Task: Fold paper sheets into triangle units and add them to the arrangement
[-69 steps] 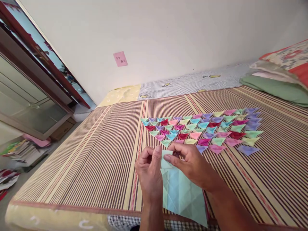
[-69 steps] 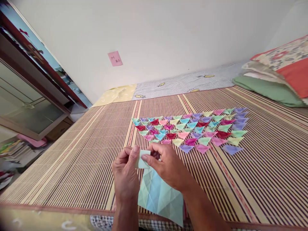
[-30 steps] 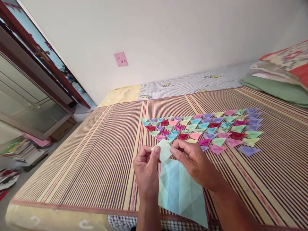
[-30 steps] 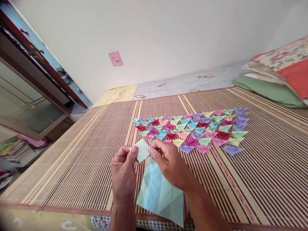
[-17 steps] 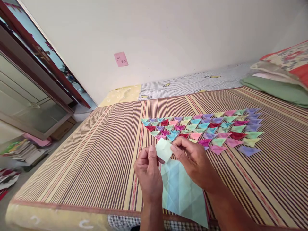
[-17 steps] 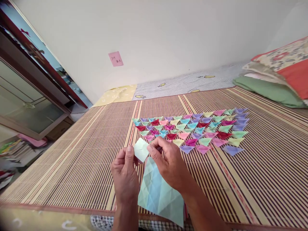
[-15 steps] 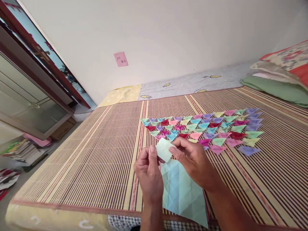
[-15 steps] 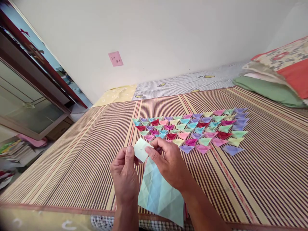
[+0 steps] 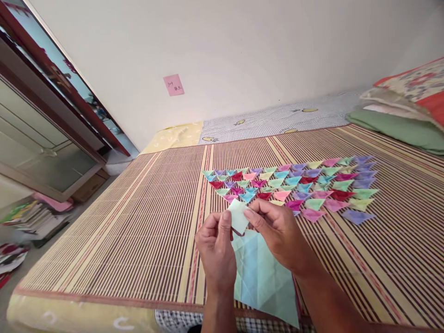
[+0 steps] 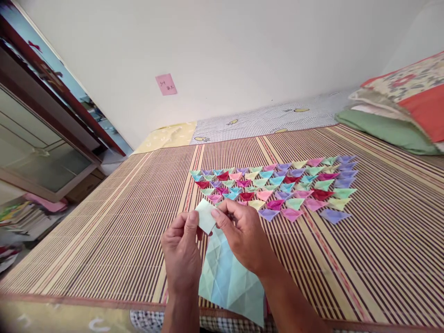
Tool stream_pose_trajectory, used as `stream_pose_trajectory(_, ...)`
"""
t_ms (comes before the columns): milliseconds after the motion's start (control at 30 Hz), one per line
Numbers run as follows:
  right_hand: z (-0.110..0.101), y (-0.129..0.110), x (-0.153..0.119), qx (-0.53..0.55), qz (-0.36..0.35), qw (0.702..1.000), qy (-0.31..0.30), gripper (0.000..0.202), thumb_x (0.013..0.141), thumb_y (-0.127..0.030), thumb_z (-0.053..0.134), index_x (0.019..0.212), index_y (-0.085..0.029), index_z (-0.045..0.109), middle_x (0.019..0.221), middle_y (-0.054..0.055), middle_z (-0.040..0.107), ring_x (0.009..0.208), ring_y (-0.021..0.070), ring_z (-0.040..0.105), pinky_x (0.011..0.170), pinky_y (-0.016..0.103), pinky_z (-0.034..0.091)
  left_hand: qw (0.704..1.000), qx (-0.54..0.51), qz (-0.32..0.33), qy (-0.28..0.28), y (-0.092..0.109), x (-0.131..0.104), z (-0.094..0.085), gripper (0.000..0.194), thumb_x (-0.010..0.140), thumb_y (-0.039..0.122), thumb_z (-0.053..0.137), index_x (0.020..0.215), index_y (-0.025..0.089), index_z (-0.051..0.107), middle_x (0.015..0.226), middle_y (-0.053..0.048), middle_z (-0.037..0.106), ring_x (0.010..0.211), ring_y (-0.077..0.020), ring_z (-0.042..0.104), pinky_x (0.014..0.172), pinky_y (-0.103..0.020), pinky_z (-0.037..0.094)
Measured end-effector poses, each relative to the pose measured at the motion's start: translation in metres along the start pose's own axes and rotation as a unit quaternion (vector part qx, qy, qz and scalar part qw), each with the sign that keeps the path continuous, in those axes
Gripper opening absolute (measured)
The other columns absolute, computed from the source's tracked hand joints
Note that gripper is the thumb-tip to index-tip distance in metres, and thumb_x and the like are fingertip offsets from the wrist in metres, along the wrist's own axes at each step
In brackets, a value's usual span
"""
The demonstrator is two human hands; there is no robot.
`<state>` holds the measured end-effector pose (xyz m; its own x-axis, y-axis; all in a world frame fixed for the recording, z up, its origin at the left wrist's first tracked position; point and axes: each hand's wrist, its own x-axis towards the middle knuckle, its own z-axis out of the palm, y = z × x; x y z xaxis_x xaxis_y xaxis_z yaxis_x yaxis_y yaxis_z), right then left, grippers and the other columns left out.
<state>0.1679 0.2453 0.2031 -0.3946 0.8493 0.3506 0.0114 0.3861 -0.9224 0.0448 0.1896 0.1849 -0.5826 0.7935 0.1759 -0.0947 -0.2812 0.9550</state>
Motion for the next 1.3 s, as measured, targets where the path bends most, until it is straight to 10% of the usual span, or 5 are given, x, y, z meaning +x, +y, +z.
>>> stream_pose_trajectory(267, -0.001, 0.001, -0.001, -0.038, -0.043, 0.997, -0.051, 0.03, 0.102, -0.031, 0.055, 0.074, -0.021, 0.055, 0.066, -0.004, 0.049, 0.06, 0.0121, 0.044, 0.057, 0.027, 0.035, 0.99, -0.122, -0.065, 0.023, -0.003, 0.006, 0.0, 0.038, 0.089, 0.046, 0.077, 0.068, 0.019, 0.061, 0.058, 0.005, 0.052, 0.055, -0.0101, 0.045, 0.055, -0.021, 0.043)
stream_pose_trajectory(533, -0.002, 0.001, 0.002, 0.033, 0.035, 0.998, -0.043, 0.024, 0.096, -0.038, 0.065, 0.08, -0.02, 0.063, 0.068, -0.003, 0.05, 0.063, 0.0134, 0.045, 0.057, 0.027, 0.037, 0.987, 0.144, 0.038, -0.062, 0.004, 0.006, -0.011, 0.045, 0.097, 0.048, 0.066, 0.064, 0.02, 0.053, 0.058, 0.005, 0.04, 0.056, -0.0119, 0.035, 0.052, -0.025, 0.03)
stream_pose_trajectory(867, 0.001, 0.003, 0.003, -0.009, 0.043, 0.998, -0.046, 0.031, 0.092, -0.036, 0.064, 0.067, -0.021, 0.053, 0.062, -0.006, 0.038, 0.058, 0.0117, 0.036, 0.053, 0.027, 0.03, 0.986, 0.16, -0.005, -0.043, -0.001, 0.009, -0.009, 0.049, 0.094, 0.049, 0.069, 0.061, 0.02, 0.047, 0.058, 0.006, 0.037, 0.056, -0.0113, 0.033, 0.051, -0.025, 0.027)
stream_pose_trajectory(1167, 0.007, 0.019, 0.008, 0.166, 0.171, 0.971, 0.032, 0.033, 0.076, -0.047, 0.08, 0.073, -0.019, 0.064, 0.06, -0.004, 0.053, 0.054, 0.0119, 0.047, 0.05, 0.024, 0.037, 0.999, 0.011, -0.007, -0.033, -0.003, 0.006, -0.004, 0.022, 0.094, 0.041, 0.072, 0.104, 0.023, 0.067, 0.09, -0.002, 0.068, 0.075, -0.0149, 0.062, 0.067, -0.024, 0.052)
stream_pose_trajectory(1300, 0.009, 0.018, 0.009, 0.198, 0.167, 0.963, 0.073, 0.033, 0.077, -0.048, 0.08, 0.074, -0.02, 0.064, 0.062, -0.003, 0.056, 0.059, 0.0132, 0.051, 0.053, 0.025, 0.043, 0.992, 0.053, 0.029, -0.112, 0.003, 0.005, -0.003, 0.012, 0.093, 0.029, 0.074, 0.103, 0.023, 0.074, 0.094, -0.004, 0.069, 0.082, -0.0161, 0.063, 0.075, -0.026, 0.054)
